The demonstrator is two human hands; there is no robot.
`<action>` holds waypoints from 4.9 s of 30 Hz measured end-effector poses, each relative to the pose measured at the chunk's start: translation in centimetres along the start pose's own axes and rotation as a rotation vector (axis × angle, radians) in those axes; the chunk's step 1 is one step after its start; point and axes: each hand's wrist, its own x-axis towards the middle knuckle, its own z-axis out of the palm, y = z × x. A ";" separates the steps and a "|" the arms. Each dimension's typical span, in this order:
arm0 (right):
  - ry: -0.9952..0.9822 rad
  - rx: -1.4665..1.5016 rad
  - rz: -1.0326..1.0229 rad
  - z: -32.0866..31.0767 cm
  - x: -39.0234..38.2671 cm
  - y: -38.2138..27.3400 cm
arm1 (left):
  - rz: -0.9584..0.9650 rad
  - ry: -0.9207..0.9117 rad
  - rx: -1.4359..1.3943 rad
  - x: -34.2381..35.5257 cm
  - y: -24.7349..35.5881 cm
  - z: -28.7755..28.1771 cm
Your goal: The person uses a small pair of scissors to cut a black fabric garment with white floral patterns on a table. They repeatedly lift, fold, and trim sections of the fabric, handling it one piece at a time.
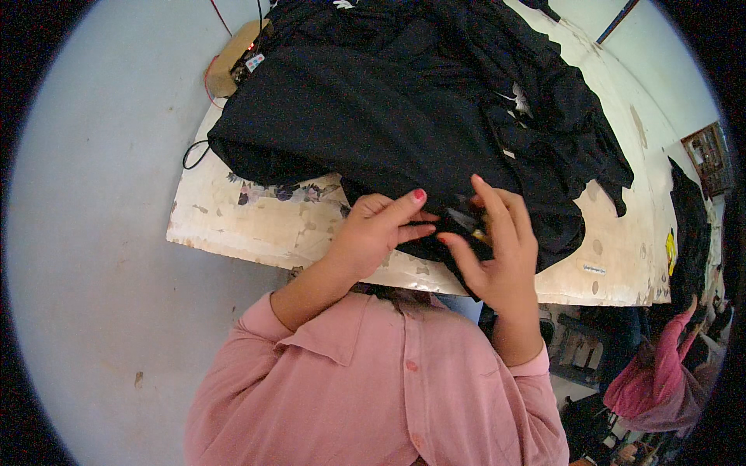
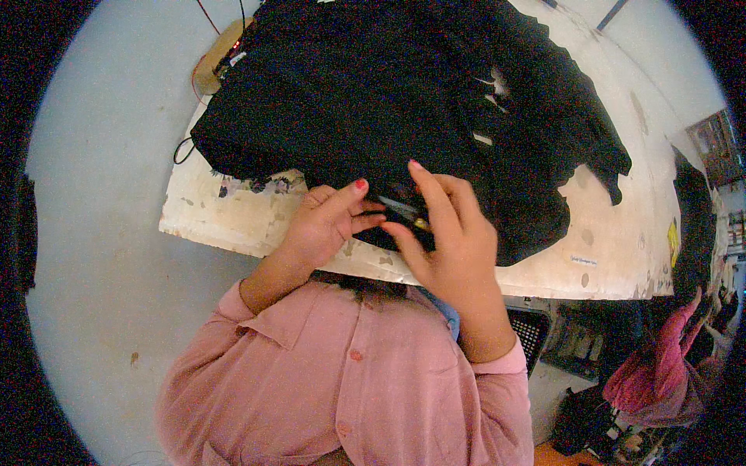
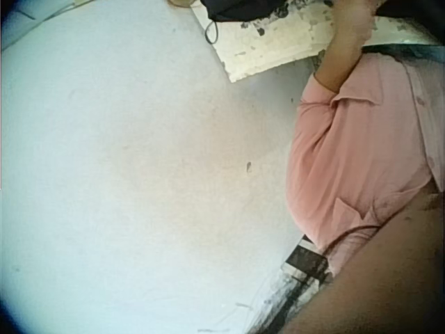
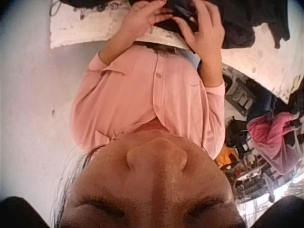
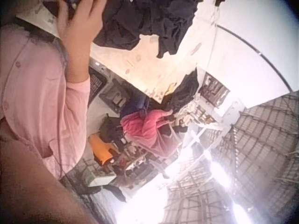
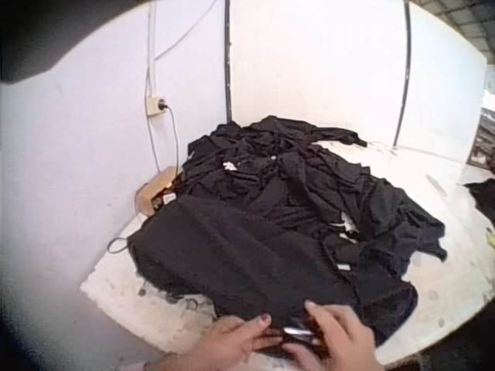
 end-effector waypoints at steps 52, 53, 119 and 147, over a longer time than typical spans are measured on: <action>0.097 0.050 0.111 -0.9 -2.0 2.0 | 0.071 0.000 -0.119 -0.5 4.4 -4.3; 0.110 0.044 0.147 -1.4 -2.2 2.4 | 0.092 -0.019 -0.031 -0.7 4.5 -4.0; 0.006 -0.105 -0.128 1.4 0.1 -0.5 | 0.128 0.115 0.227 -0.9 3.1 0.2; 0.230 0.002 0.142 1.7 -0.6 2.9 | 0.105 -0.122 -0.264 -0.2 3.4 -4.7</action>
